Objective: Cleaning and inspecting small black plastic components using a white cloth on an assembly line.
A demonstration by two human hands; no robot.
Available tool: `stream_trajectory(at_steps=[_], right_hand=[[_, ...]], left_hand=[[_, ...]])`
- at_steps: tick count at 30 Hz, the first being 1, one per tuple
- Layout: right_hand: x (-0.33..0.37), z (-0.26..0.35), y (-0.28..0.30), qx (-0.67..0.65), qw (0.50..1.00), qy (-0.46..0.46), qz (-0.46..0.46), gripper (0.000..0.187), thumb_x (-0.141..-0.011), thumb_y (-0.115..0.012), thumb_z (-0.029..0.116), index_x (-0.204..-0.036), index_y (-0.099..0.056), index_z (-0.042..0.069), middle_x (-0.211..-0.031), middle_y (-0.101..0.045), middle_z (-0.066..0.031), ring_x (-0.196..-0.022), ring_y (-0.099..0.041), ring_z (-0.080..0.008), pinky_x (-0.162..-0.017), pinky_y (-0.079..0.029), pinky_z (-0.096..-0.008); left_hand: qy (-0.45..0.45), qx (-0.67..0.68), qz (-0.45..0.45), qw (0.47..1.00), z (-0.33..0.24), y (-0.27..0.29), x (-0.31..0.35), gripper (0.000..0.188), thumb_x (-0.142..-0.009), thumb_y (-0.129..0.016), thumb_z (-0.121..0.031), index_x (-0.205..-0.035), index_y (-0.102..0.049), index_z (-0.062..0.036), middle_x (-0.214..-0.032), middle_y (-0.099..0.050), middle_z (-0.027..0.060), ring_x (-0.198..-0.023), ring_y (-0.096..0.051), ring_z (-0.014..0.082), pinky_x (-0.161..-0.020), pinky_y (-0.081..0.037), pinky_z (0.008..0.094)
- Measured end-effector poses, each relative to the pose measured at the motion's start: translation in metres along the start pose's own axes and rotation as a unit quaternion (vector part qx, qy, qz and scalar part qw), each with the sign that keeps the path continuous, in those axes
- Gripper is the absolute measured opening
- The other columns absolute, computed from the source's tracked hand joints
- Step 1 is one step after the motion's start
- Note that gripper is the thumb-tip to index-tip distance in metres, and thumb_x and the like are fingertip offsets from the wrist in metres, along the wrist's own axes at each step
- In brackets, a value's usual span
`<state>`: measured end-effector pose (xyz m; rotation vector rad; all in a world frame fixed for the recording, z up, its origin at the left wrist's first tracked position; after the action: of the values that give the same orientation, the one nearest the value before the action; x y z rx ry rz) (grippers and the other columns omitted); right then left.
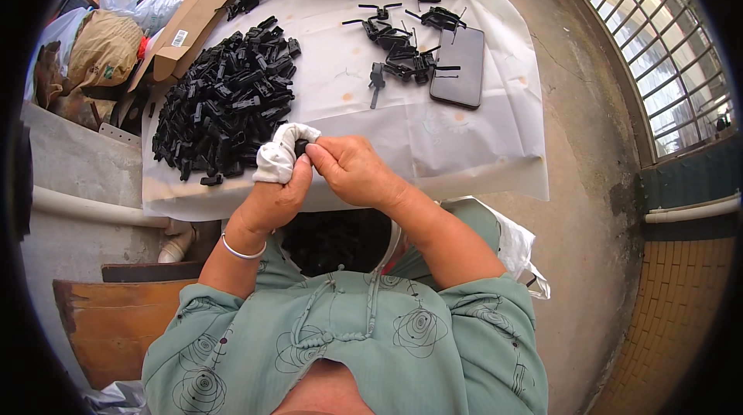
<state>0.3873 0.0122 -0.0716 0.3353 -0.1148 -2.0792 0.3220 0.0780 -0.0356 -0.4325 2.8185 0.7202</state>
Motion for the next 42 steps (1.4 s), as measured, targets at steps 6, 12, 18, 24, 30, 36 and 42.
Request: stream_trajectory(at_steps=[6,12,18,24,30,36,42], right_hand=[[0.002,0.009,-0.006,-0.098,0.994,0.052,-0.007,0.025,-0.094,-0.046,0.016,-0.078,-0.054,-0.001,-0.063,-0.052,-0.0023,-0.060,-0.044,-0.0092,-0.057,-0.042,-0.0262],[0.003,0.013,-0.007,-0.031,0.997,0.063,-0.029,0.024,-0.094,-0.045,0.015,-0.076,-0.054,0.000,-0.063,-0.050,-0.0014,-0.060,-0.042,-0.0091,-0.057,-0.041,-0.0261],[-0.007,0.004,-0.007,-0.078,0.996,0.034,-0.011,0.023,-0.092,-0.049,0.015,-0.076,-0.053,-0.001,-0.062,-0.051,-0.0061,-0.057,-0.046,-0.0116,-0.054,-0.041,-0.0296],[-0.022,-0.009,0.098,0.379,0.886,-0.002,-0.265,0.023,-0.085,-0.057,0.021,-0.099,-0.056,0.003,-0.074,-0.060,-0.0146,-0.067,-0.058,-0.0290,-0.062,-0.046,-0.0371],[-0.033,-0.010,0.052,0.379,0.919,-0.010,-0.107,0.024,-0.081,-0.061,0.022,-0.095,-0.058,0.004,-0.075,-0.060,-0.0133,-0.068,-0.059,-0.0296,-0.061,-0.046,-0.0394],[-0.013,0.010,0.016,0.155,0.983,0.093,-0.014,0.017,-0.081,-0.058,0.015,-0.089,-0.055,0.001,-0.067,-0.054,-0.0132,-0.056,-0.051,-0.0257,-0.054,-0.040,-0.0352],[-0.005,0.023,0.024,0.185,0.980,0.063,-0.042,0.012,-0.080,-0.061,0.011,-0.082,-0.055,0.001,-0.067,-0.052,-0.0115,-0.052,-0.046,-0.0187,-0.049,-0.037,-0.0310]], left_hand=[[0.041,0.101,0.012,0.994,0.004,0.005,0.003,0.025,-0.083,-0.043,-0.002,-0.107,-0.046,0.0025,-0.088,-0.053,0.0101,-0.080,-0.051,0.0125,-0.072,-0.046,0.0263],[-0.010,0.011,0.014,1.000,-0.007,0.007,0.001,0.024,-0.082,-0.043,-0.001,-0.106,-0.047,0.0029,-0.088,-0.053,0.0114,-0.076,-0.051,0.0155,-0.072,-0.046,0.0272],[-0.010,-0.048,-0.004,0.999,-0.008,0.014,-0.005,0.027,-0.080,-0.045,0.002,-0.107,-0.048,0.0023,-0.087,-0.054,0.0141,-0.079,-0.056,0.0216,-0.073,-0.046,0.0293],[-0.089,-0.524,-0.183,0.827,-0.026,0.079,-0.028,0.062,-0.070,-0.067,-0.007,-0.128,-0.047,-0.0062,-0.122,-0.048,0.0224,-0.116,-0.043,0.0353,-0.097,-0.036,0.0400],[-0.101,-0.204,-0.113,0.967,-0.005,0.048,-0.018,0.049,-0.073,-0.064,0.001,-0.121,-0.051,-0.0016,-0.117,-0.052,0.0191,-0.106,-0.052,0.0308,-0.086,-0.045,0.0353],[0.040,0.103,-0.028,0.993,0.037,0.010,-0.005,0.031,-0.085,-0.059,-0.008,-0.113,-0.051,0.0010,-0.094,-0.058,0.0068,-0.066,-0.053,0.0093,-0.061,-0.047,0.0229],[0.124,0.184,-0.051,0.974,0.044,0.008,-0.006,0.023,-0.089,-0.056,-0.013,-0.109,-0.051,-0.0006,-0.081,-0.057,0.0011,-0.063,-0.049,0.0042,-0.052,-0.042,0.0189]])
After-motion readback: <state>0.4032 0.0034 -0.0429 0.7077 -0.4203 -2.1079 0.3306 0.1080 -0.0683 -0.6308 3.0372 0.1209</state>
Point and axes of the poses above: each hand's wrist, its own x-axis away from the middle knuckle, its own y-axis out of the back of the hand, z = x × y, the point moved 8 cm from there along -x, towards the middle knuckle
